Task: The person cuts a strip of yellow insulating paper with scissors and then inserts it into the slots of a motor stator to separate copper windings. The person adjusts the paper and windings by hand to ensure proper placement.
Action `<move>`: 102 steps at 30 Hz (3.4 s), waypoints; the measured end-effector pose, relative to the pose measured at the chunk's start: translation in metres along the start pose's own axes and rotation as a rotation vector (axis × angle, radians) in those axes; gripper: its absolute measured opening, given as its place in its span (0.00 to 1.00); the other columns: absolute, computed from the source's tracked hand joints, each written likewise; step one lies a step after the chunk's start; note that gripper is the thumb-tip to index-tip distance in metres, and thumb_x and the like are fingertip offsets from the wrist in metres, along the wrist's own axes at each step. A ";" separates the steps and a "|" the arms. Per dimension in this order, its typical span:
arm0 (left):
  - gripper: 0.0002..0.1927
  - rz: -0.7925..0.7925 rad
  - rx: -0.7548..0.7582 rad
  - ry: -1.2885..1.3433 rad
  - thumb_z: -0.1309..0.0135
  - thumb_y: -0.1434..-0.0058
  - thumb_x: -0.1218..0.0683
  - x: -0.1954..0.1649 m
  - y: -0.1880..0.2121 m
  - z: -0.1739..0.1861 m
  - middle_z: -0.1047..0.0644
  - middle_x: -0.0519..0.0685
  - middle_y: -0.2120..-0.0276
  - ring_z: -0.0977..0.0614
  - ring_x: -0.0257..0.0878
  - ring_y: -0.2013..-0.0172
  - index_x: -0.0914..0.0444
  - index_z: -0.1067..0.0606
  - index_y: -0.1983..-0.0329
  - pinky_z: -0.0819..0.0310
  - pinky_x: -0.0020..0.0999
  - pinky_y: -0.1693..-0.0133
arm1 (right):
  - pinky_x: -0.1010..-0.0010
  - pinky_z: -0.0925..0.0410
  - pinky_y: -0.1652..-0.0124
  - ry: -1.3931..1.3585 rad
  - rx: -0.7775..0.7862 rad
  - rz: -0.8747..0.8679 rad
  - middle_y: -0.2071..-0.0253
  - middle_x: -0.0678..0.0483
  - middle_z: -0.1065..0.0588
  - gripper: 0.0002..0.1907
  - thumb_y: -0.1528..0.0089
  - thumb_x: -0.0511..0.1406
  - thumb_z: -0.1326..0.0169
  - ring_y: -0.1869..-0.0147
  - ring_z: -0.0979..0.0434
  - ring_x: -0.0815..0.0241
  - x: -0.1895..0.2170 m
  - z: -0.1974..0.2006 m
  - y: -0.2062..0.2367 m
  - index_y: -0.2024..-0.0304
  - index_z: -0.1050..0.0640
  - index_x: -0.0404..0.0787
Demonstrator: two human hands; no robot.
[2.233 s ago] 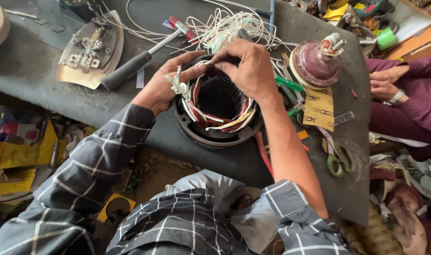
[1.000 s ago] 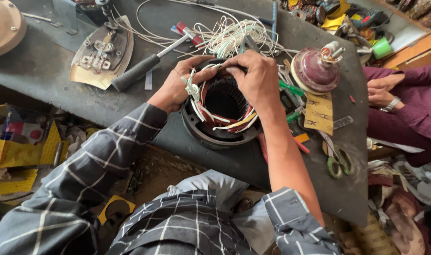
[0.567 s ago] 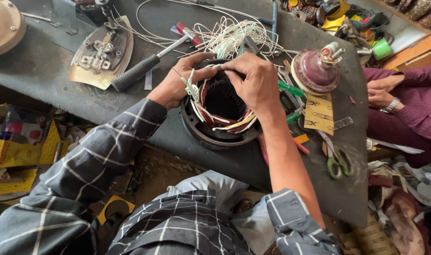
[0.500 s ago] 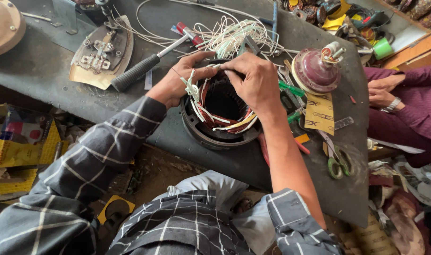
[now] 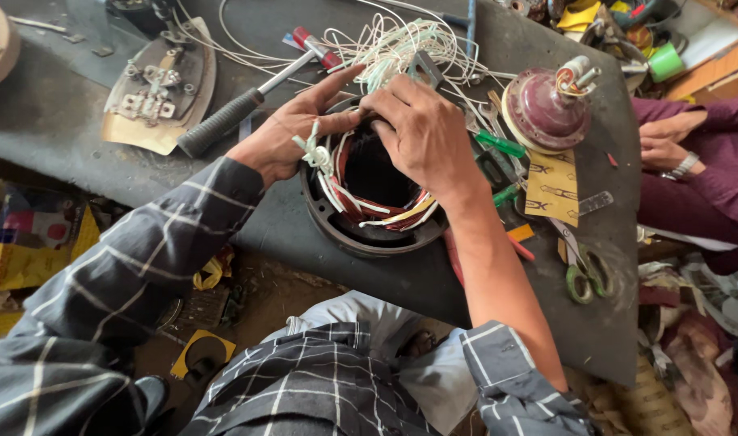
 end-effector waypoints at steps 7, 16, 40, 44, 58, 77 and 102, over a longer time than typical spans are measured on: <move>0.37 0.040 0.007 -0.016 0.48 0.29 0.63 0.005 -0.007 0.001 0.33 0.55 0.31 0.26 0.36 0.40 0.56 0.46 0.20 0.26 0.30 0.41 | 0.63 0.27 0.55 -0.093 -0.015 -0.014 0.58 0.53 0.24 0.09 0.39 0.30 0.36 0.53 0.20 0.51 -0.023 -0.009 0.007 0.56 0.19 0.42; 0.43 0.140 0.233 -0.307 0.54 0.35 0.64 0.010 -0.033 -0.007 0.45 0.53 0.22 0.41 0.41 0.25 0.56 0.56 0.19 0.41 0.36 0.30 | 0.64 0.27 0.53 -0.191 -0.046 0.031 0.57 0.60 0.25 0.09 0.36 0.30 0.41 0.49 0.21 0.58 -0.064 -0.022 0.036 0.55 0.18 0.48; 0.46 0.246 0.229 -0.414 0.48 0.38 0.47 0.016 -0.037 0.012 0.48 0.56 0.20 0.50 0.43 0.22 0.59 0.53 0.19 0.58 0.41 0.27 | 0.64 0.26 0.60 -0.274 0.075 -0.043 0.63 0.58 0.24 0.13 0.39 0.27 0.40 0.59 0.19 0.56 -0.054 -0.005 0.010 0.56 0.15 0.50; 0.42 0.313 0.102 -0.392 0.50 0.36 0.45 0.016 -0.028 0.010 0.40 0.54 0.25 0.44 0.41 0.25 0.57 0.49 0.21 0.53 0.38 0.29 | 0.64 0.25 0.57 -0.224 0.075 -0.052 0.60 0.57 0.24 0.12 0.40 0.28 0.40 0.56 0.18 0.54 -0.044 -0.001 0.005 0.56 0.18 0.46; 0.41 0.145 0.019 -0.044 0.43 0.37 0.57 0.012 -0.011 0.003 0.35 0.53 0.28 0.30 0.38 0.34 0.59 0.46 0.22 0.34 0.33 0.36 | 0.66 0.25 0.53 -0.298 0.121 -0.147 0.55 0.51 0.23 0.13 0.40 0.31 0.40 0.53 0.17 0.53 -0.029 0.000 -0.002 0.53 0.25 0.41; 0.41 0.078 -0.026 -0.045 0.42 0.36 0.57 0.012 0.011 0.011 0.35 0.60 0.30 0.28 0.34 0.37 0.55 0.44 0.21 0.32 0.30 0.39 | 0.66 0.28 0.53 -0.250 0.146 -0.176 0.58 0.52 0.21 0.13 0.41 0.30 0.36 0.53 0.20 0.55 -0.005 -0.003 -0.003 0.54 0.14 0.44; 0.26 -0.506 -0.690 -0.098 0.60 0.26 0.52 0.052 0.099 -0.018 0.26 0.58 0.35 0.28 0.44 0.35 0.71 0.32 0.31 0.43 0.35 0.31 | 0.68 0.40 0.34 -0.675 -0.342 -0.820 0.46 0.52 0.21 0.25 0.29 0.48 0.53 0.38 0.26 0.60 -0.018 0.025 0.132 0.45 0.19 0.35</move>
Point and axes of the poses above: each hand's wrist, its own y-axis away from the middle knuckle, its own z-axis out of the back of the hand, x = y × z, the point moved 5 cm from there along -y, towards the middle knuckle
